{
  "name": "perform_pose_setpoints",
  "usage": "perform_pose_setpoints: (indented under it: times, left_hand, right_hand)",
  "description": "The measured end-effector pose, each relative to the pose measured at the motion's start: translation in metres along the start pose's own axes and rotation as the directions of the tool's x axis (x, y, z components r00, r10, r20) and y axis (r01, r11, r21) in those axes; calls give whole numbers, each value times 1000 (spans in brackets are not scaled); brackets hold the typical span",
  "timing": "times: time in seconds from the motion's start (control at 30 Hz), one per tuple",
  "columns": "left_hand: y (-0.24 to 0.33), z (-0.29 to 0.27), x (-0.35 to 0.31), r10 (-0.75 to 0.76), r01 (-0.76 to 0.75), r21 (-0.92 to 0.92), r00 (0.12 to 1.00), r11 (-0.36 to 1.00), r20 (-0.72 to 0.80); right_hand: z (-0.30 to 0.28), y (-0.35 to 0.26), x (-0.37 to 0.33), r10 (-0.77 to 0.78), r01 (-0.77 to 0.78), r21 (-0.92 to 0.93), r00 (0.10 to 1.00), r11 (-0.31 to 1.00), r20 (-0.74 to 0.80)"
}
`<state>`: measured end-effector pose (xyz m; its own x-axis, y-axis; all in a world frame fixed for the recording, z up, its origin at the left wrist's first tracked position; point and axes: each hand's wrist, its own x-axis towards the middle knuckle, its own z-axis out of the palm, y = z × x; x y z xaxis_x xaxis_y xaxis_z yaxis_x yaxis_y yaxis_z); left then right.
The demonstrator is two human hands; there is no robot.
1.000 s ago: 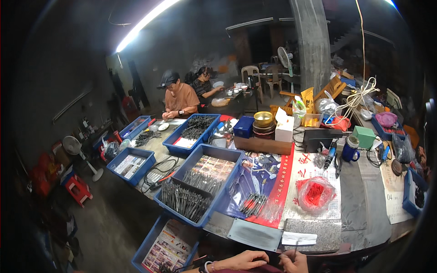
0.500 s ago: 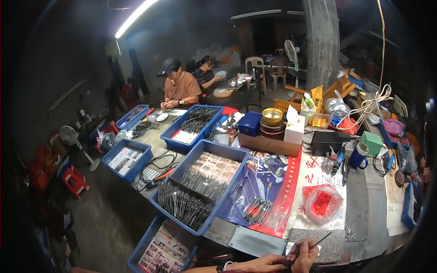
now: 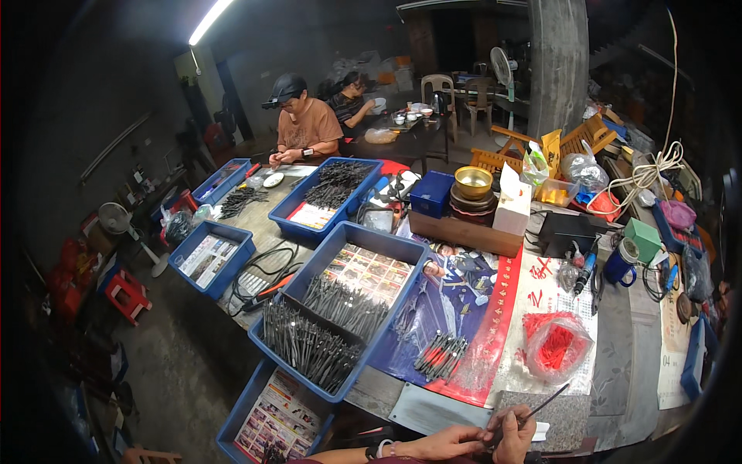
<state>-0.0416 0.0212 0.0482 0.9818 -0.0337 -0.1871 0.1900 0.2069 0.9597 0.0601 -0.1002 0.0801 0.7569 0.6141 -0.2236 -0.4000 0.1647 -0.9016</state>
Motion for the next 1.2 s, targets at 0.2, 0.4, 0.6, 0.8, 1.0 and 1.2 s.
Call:
perform_pose_setpoints:
  times: [0.2,0.4,0.6,0.8,1.0,1.2]
  left_hand:
    - [-13,-19,-5,5,-8,107,1000,994,24]
    - [-11,-26,-19,-36,41,85,997,995,-69]
    - [11,-25,-33,-19,29,45,980,999,-200]
    - [55,-38,-70,33,77,225,893,971,-448]
    - [103,-58,-121,196,139,381,671,914,-715]
    - [150,-99,-154,298,384,621,629,683,-717]
  right_hand:
    - [-14,12,11,-237,215,120,946,969,219]
    - [-18,4,7,-59,65,-36,987,997,152]
    - [-17,-2,14,21,-40,90,980,995,199]
    - [-26,-8,15,59,-131,311,971,941,230]
    - [-32,-13,12,82,-144,313,976,939,203]
    - [-36,-17,11,138,-197,189,948,962,285]
